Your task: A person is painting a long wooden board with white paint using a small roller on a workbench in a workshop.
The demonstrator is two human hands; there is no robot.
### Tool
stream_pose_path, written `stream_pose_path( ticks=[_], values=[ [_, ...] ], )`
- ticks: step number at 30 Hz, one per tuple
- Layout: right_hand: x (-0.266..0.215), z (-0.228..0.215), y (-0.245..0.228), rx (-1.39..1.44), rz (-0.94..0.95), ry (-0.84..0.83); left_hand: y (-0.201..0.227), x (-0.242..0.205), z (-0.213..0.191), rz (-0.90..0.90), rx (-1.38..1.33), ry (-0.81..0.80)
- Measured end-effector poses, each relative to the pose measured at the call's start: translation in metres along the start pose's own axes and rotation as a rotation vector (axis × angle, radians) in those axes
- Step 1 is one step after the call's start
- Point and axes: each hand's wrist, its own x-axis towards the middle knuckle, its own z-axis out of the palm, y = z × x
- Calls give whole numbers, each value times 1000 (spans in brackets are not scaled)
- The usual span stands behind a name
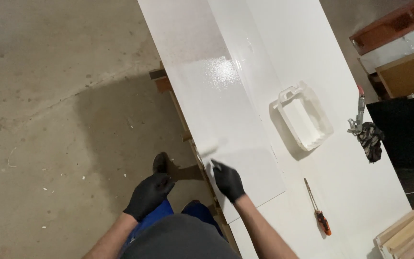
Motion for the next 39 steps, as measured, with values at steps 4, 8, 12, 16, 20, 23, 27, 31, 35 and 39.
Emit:
stream_pose_path(
  ticks=[4,8,12,16,20,23,27,31,35,39],
  values=[
    [-45,15,49,10,4,29,-6,-1,16,-16,23,-17],
    [74,31,-2,0,-202,159,-14,1,20,-54,28,-14],
    [250,46,-94,-110,-428,263,-23,0,13,-74,33,34],
    [250,8,-160,-32,-238,117,-24,0,-3,5,11,60],
    [165,24,-56,-94,-377,195,-14,2,-6,-44,-12,22],
    [28,15,31,-62,-294,180,-18,6,11,14,7,21],
    [-144,12,123,13,88,71,-8,3,26,-6,76,-43],
    [-133,39,140,-20,71,161,-1,-2,33,35,82,-61],
    [25,36,51,30,-246,255,-12,4,29,0,49,-53],
    [205,15,-83,2,-232,237,-17,7,10,55,64,16]
  ],
)
